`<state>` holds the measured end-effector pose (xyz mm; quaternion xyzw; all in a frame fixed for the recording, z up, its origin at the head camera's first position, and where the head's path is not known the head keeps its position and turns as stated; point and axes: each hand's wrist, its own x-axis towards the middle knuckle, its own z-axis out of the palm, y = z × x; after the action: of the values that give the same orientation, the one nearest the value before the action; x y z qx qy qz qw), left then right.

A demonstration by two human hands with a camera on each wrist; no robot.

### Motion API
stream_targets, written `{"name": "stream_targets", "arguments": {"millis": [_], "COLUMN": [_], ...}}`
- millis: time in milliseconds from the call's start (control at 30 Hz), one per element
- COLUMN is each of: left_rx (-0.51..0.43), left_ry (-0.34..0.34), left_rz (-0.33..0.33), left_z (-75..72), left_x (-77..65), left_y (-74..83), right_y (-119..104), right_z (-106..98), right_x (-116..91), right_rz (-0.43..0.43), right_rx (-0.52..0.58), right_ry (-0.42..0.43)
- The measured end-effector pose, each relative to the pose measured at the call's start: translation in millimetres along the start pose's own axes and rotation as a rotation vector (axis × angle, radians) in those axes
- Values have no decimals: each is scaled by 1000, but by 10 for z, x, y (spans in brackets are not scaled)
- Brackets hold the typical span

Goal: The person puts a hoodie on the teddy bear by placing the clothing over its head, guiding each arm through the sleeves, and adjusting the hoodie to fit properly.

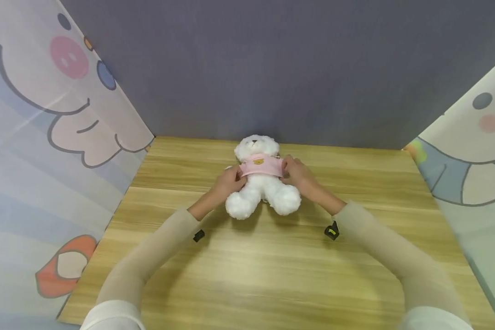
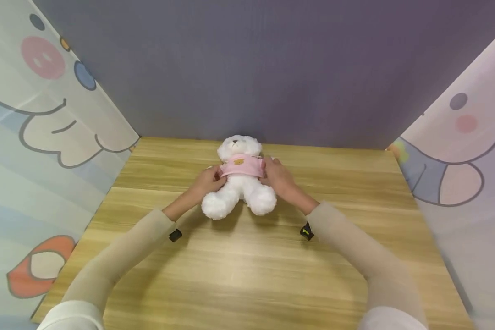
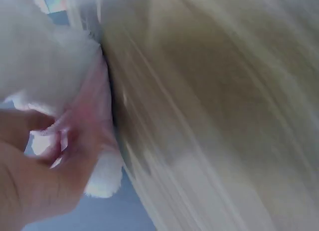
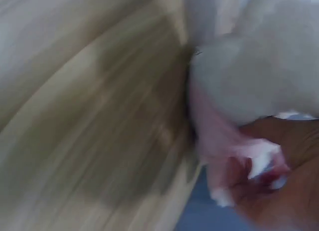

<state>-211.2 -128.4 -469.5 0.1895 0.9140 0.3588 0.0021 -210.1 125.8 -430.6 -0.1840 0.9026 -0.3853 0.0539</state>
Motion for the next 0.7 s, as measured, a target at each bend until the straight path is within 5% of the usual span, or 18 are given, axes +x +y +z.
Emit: {"name": "stream_targets", "arguments": {"millis": [67, 167, 267, 367, 500, 700], "left_rx": [108, 207, 270, 290, 313, 377], "left_ry": [27, 2, -91, -163, -177, -224], "left_rz": [145, 338, 425, 459, 474, 456], "left_z": [6, 45, 58, 15, -113, -199], "left_x": [-7, -32, -87, -89, 8, 200], "left_y": [11, -19, -86, -77, 26, 57], "right_y": [104, 257, 389, 407, 291, 121], "right_z": [29, 63, 60, -25, -212, -363], "right_x": [37, 46, -11, -54, 41, 356], "right_rz": [-193, -443, -591, -596, -513, -380], "right_rx": [-204, -318, -385, -370, -347, -372], "right_ry": [49, 61, 20, -58, -183, -108]}}
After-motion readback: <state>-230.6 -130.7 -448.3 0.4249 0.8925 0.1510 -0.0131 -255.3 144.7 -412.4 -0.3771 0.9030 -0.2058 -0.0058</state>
